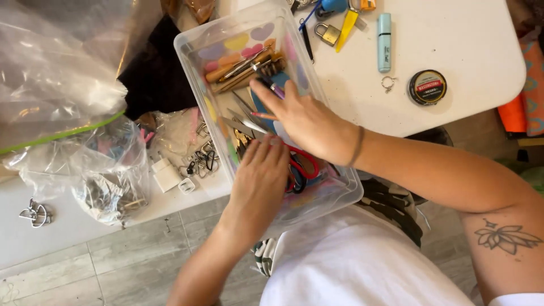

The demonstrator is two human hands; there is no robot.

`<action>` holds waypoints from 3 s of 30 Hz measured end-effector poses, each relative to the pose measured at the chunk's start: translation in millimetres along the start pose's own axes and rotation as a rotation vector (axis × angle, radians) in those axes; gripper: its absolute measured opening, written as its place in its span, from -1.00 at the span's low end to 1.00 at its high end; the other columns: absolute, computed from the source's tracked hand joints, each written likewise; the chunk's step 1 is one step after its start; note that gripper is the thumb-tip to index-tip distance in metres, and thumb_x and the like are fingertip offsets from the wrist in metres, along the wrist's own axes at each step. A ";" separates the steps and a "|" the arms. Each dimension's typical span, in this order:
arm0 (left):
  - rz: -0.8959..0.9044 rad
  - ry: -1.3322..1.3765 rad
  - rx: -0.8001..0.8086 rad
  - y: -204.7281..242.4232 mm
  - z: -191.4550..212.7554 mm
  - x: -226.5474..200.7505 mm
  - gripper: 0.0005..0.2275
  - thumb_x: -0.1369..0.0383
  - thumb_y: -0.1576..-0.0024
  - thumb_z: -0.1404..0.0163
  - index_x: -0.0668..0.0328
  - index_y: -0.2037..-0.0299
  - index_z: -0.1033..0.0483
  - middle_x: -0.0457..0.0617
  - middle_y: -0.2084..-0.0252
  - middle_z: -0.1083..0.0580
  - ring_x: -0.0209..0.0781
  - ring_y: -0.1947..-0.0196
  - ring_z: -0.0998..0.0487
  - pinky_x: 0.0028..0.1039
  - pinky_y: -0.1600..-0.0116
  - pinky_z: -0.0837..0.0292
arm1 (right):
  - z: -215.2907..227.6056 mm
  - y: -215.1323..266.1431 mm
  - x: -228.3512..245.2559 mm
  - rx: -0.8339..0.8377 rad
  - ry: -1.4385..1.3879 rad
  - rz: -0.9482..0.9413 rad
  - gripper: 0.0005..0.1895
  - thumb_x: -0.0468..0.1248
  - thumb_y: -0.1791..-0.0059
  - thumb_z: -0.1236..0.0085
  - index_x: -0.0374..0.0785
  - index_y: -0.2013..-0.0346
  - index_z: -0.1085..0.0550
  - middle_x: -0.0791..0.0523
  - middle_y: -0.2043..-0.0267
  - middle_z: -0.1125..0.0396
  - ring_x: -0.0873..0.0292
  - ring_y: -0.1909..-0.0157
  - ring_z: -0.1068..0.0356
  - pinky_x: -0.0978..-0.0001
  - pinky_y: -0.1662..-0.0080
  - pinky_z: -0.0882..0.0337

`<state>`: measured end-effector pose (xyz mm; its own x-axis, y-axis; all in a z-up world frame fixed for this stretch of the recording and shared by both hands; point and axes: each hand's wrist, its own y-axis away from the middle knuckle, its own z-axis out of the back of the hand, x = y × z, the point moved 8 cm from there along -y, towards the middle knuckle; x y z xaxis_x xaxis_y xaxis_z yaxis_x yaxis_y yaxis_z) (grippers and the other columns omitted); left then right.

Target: Sorting through a bin of tools and organizing small metal hardware components on a workshop table.

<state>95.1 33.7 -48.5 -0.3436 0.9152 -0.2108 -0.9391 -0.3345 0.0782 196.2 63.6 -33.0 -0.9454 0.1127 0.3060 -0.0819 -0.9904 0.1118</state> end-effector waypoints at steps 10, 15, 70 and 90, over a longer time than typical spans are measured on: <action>-0.255 -0.010 0.165 -37.3 -92.1 -8.6 -0.53 -0.04 -0.27 0.17 0.08 -0.20 -0.49 0.04 -0.10 -0.52 0.01 -0.15 -0.50 -0.15 -0.39 -0.13 | -99.0 -30.3 -59.9 0.100 0.063 -0.108 -0.44 -0.34 -0.09 0.38 -0.29 -0.42 -0.08 -0.20 0.35 -0.39 -0.31 0.36 -0.53 -0.14 0.37 -0.54; -0.246 0.012 0.204 -28.9 -83.8 -0.9 -0.57 0.03 -0.28 0.14 0.16 -0.13 -0.51 0.09 -0.07 -0.50 0.05 -0.20 -0.48 -0.17 -0.37 -0.18 | -83.6 -14.5 -31.8 -0.076 0.432 0.054 -0.75 -0.42 0.09 -0.07 -0.09 0.63 -0.52 0.11 0.70 -0.34 0.08 0.58 -0.47 0.19 0.58 -0.45; -0.110 0.161 0.228 -121.4 -53.2 46.2 -0.34 0.20 0.24 -0.48 0.28 0.01 -0.38 0.13 0.07 -0.30 0.24 0.22 -0.64 -0.21 0.11 -0.67 | 50.6 73.6 5.5 -0.004 0.048 0.715 -0.83 -0.43 0.08 -0.13 -0.22 0.57 -0.48 0.22 0.56 -0.27 0.18 0.35 -0.26 0.30 0.22 -0.29; -0.124 -0.043 0.223 -117.7 -68.6 57.9 0.07 -0.12 0.54 -0.47 0.29 -0.18 -0.26 0.09 0.09 -0.39 0.19 -0.02 -0.58 -0.25 -0.13 -0.53 | 3.1 -14.0 -215.4 -0.559 -0.591 -0.229 -0.57 -0.30 0.15 -0.50 -0.19 0.09 -0.46 0.06 0.22 -0.46 0.13 0.23 -0.42 0.33 0.12 -0.46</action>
<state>185.7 110.6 -136.7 -0.2213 0.9564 -0.1907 -0.9488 -0.1660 0.2686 401.9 53.4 -97.6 -0.5788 0.1848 0.7942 -0.5423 -0.8146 -0.2057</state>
